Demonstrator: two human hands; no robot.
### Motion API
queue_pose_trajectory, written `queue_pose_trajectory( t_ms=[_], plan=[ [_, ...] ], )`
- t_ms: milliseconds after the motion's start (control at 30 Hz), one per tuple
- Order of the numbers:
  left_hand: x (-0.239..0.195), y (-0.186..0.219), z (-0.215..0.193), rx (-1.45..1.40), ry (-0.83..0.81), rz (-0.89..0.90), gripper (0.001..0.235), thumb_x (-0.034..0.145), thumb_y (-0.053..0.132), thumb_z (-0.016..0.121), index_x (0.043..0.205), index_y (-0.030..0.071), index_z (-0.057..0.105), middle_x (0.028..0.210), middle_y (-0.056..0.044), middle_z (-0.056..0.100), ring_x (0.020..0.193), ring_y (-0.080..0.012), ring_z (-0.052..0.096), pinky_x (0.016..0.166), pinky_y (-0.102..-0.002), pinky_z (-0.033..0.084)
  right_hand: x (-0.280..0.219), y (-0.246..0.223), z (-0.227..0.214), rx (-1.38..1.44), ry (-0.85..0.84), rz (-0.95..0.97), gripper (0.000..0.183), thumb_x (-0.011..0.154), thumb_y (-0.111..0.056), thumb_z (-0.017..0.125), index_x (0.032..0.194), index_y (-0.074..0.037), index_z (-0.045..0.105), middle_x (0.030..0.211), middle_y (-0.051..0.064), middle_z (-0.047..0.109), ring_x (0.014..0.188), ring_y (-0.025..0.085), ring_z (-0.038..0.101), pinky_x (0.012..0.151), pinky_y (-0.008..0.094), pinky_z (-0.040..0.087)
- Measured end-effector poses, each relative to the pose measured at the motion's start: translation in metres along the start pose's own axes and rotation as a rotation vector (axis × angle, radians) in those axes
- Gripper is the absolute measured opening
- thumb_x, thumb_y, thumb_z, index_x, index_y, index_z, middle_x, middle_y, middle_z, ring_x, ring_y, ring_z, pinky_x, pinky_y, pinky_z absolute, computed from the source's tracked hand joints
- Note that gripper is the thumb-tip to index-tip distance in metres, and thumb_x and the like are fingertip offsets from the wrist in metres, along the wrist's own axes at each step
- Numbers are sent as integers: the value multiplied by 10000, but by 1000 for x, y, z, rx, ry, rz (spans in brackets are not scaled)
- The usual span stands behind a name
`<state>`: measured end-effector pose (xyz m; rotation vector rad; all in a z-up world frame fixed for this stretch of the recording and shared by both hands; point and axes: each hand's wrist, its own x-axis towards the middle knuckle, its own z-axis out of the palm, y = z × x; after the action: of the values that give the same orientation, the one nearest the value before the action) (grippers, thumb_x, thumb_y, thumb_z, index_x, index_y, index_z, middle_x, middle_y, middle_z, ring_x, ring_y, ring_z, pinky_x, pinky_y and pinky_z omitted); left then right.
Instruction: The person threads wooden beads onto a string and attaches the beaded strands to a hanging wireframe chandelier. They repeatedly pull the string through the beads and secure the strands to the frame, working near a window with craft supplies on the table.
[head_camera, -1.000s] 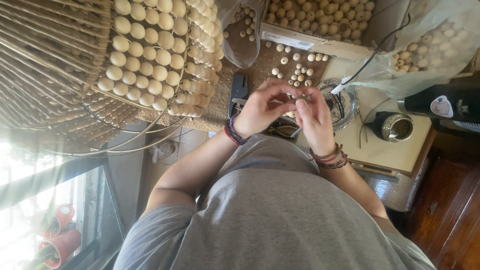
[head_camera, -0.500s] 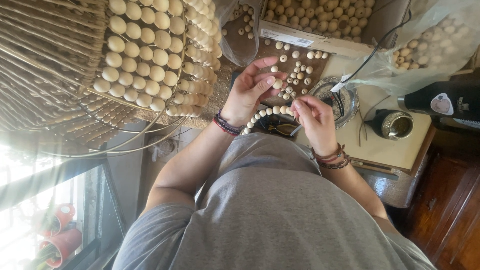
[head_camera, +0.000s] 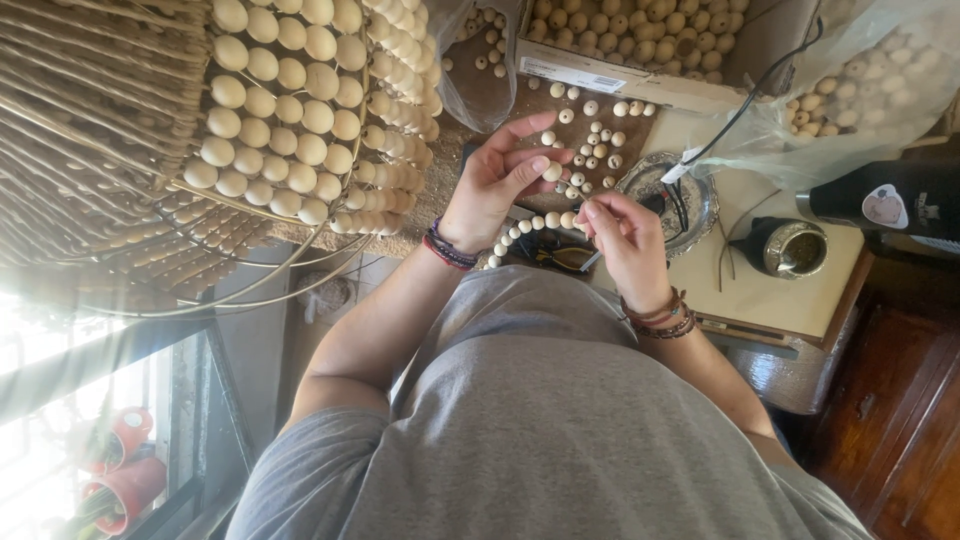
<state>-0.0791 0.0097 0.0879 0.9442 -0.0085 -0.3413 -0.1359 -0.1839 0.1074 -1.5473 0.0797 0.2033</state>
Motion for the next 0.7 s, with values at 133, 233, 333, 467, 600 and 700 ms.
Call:
queue_pose_trajectory(
  t_ms=[133,233,333,467,600,700],
  plan=[
    [-2,4,3,29,-21,10,496,1010,67,675,1468,13,490,1176,-287,720,1048,-316,748,885,-322,651,1,4,0,42,9,13,207,1060,-100,592,924,22,690,670,89,520,514,39,385,493,190,300],
    [-2,4,5,107,-61,42,504,1005,67,686,1470,28,496,1129,-233,745,1009,-260,757,875,-289,656,1,10,0,62,-16,6,238,1075,-130,578,929,25,684,657,87,503,500,49,380,475,198,294],
    [-4,-3,7,236,-101,114,621,941,44,788,1486,58,490,1088,-245,735,948,-294,762,813,-375,669,1,23,0,119,-71,36,308,1098,-167,518,948,38,691,664,40,446,526,39,380,493,177,292],
    [-10,2,17,345,-25,125,535,912,64,811,1391,46,575,943,-167,776,791,-213,776,726,-312,675,2,44,-2,99,-114,16,528,1136,-303,439,703,-44,593,571,14,387,484,62,345,472,197,243],
    [-12,13,31,723,66,338,389,861,177,858,1221,146,713,831,10,797,757,-128,779,762,-270,629,4,61,-1,300,-138,1,298,1122,-201,454,1014,-2,648,588,36,389,460,62,326,466,206,237],
    [-3,12,34,811,92,400,329,856,210,861,1156,174,731,795,32,790,736,-119,775,779,-270,630,6,69,-3,372,-128,21,231,1082,-137,499,1146,27,648,609,63,419,456,56,307,447,203,252]
  ],
)
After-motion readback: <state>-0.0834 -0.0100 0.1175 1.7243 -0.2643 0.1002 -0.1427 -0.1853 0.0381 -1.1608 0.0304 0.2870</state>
